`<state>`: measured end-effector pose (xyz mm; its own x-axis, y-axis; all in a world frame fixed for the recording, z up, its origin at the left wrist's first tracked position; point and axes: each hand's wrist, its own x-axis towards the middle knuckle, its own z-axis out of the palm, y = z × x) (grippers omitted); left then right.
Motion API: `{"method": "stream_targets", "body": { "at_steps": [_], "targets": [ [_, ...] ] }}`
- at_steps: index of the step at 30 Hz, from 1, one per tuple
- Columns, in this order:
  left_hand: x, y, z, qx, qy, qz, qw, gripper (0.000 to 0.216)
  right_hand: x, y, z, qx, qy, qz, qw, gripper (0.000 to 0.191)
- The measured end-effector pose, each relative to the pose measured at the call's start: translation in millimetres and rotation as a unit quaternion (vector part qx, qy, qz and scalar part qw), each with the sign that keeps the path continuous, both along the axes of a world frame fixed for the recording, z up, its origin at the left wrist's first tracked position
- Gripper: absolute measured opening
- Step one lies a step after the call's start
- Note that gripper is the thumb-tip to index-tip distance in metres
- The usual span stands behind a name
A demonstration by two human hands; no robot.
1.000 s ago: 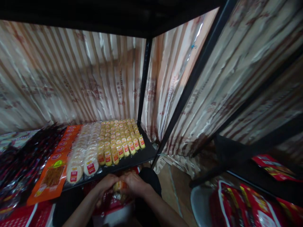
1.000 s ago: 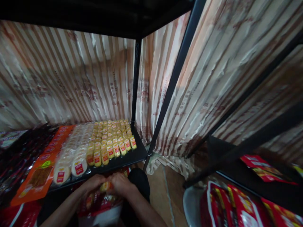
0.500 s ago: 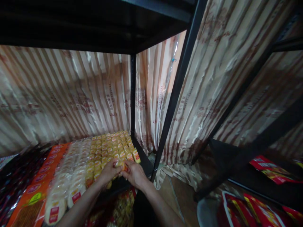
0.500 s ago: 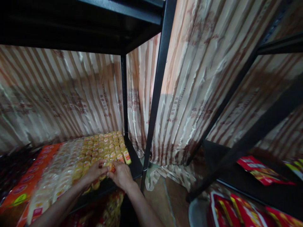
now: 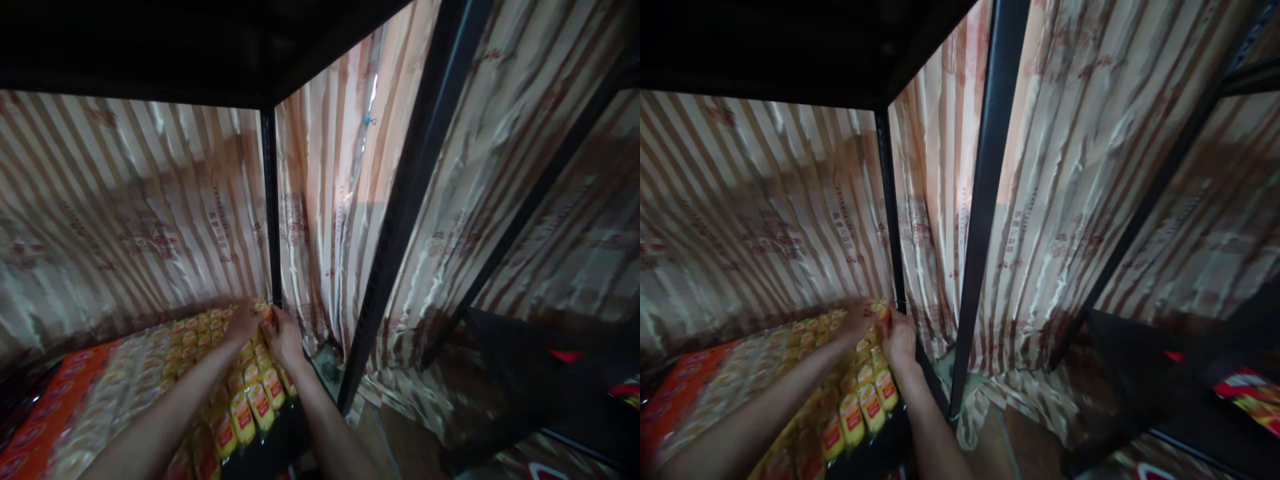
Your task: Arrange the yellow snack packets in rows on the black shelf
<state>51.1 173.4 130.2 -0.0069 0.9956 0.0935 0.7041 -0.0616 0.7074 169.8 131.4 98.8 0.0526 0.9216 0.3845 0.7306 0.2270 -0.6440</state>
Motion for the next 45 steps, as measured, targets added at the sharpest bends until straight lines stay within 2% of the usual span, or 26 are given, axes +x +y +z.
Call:
{"method": "stream_targets", "body": {
  "at_steps": [4,7,10,14,17,23,30,34,40,45],
  "targets": [
    [11,34,5.8,0.025,0.026,-0.027,0.999,0.035,3,35,-19.8,0.006,0.058,-0.008,0.998,0.05],
    [17,52,9.1,0.023,0.049,-0.037,0.998,0.037,5,49,-34.8,-0.009,0.114,-0.013,0.993,0.055],
    [21,65,9.5,0.024,0.08,-0.042,0.996,0.037,8,50,-40.9,-0.027,0.136,0.007,0.99,0.052],
    [22,77,2.9,0.007,0.094,-0.042,0.995,0.036,13,42,-37.5,-0.047,0.139,0.052,0.988,0.045],
    [23,83,-6.4,0.001,0.102,-0.04,0.994,0.035,15,40,-39.6,-0.063,0.134,0.052,0.988,0.04],
    [25,97,-29.3,0.011,0.108,-0.058,0.992,0.036,18,43,-57.7,-0.069,0.125,0.019,0.99,0.036],
    [28,108,-53.2,0.039,0.132,-0.086,0.987,0.038,19,41,-57.0,-0.07,0.135,0.025,0.988,0.034],
    [25,110,-60.1,0.044,0.16,-0.097,0.981,0.034,19,43,-61.8,-0.067,0.14,0.045,0.987,0.032],
    [25,114,-65.8,0.047,0.173,-0.089,0.98,0.029,16,46,-69.6,-0.052,0.152,0.033,0.986,0.031],
    [25,114,-70.1,0.067,0.154,-0.081,0.983,0.042,16,46,-69.9,-0.049,0.146,0.031,0.988,0.031]
  ]
}}
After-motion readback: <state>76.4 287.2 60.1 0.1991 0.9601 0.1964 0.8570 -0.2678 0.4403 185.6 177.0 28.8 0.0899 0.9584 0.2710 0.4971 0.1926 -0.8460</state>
